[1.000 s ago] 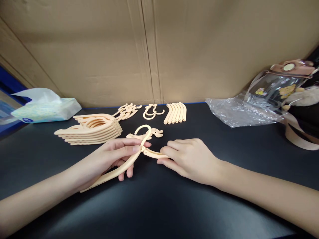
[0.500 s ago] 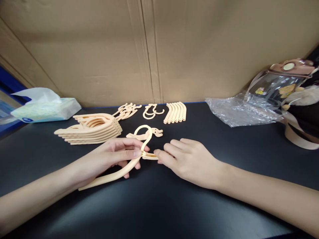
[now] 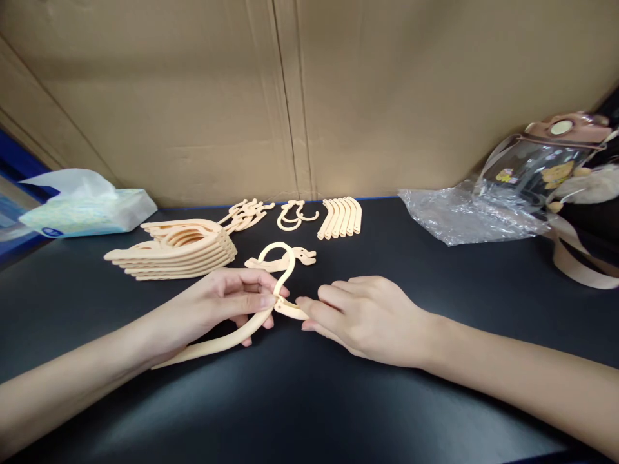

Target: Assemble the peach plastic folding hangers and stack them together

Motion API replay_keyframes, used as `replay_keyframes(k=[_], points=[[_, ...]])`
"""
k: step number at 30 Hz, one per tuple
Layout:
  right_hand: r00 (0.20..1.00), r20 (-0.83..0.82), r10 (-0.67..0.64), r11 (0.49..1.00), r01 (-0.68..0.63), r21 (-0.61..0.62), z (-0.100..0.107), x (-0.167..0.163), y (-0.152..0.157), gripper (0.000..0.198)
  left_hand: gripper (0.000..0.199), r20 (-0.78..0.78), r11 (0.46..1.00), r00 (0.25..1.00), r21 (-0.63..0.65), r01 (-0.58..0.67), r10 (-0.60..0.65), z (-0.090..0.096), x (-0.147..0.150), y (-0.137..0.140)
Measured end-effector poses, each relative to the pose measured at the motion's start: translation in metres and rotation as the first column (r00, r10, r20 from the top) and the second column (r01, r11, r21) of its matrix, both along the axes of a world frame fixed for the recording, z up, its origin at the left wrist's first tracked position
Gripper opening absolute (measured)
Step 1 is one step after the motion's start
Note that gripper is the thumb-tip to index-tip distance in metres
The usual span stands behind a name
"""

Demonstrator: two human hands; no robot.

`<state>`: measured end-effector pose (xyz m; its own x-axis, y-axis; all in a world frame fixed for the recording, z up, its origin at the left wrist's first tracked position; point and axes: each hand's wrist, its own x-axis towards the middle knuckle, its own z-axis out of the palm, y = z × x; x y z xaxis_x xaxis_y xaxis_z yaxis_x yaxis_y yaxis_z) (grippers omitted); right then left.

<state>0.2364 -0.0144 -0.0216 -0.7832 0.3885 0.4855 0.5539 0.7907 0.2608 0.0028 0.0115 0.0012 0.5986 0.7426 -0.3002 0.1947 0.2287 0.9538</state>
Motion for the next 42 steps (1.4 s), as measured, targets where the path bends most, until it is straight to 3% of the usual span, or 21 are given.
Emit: replay_keyframes(k=[14, 42], points=[[0.999, -0.037, -0.008, 0.988, 0.002, -0.152, -0.0020, 0.0020, 0.0011, 0.031, 0.018, -0.041, 0.999, 0.999, -0.008, 0.034, -0.034, -0.0001, 0.0017, 0.0030], [0.996, -0.082, 0.026, 0.976, -0.043, -0.212, -0.0022, 0.0048, 0.0046, 0.027, 0.021, -0.058, 0.993, 0.992, -0.021, 0.113, -0.115, -0.0063, -0.0015, 0.0050]])
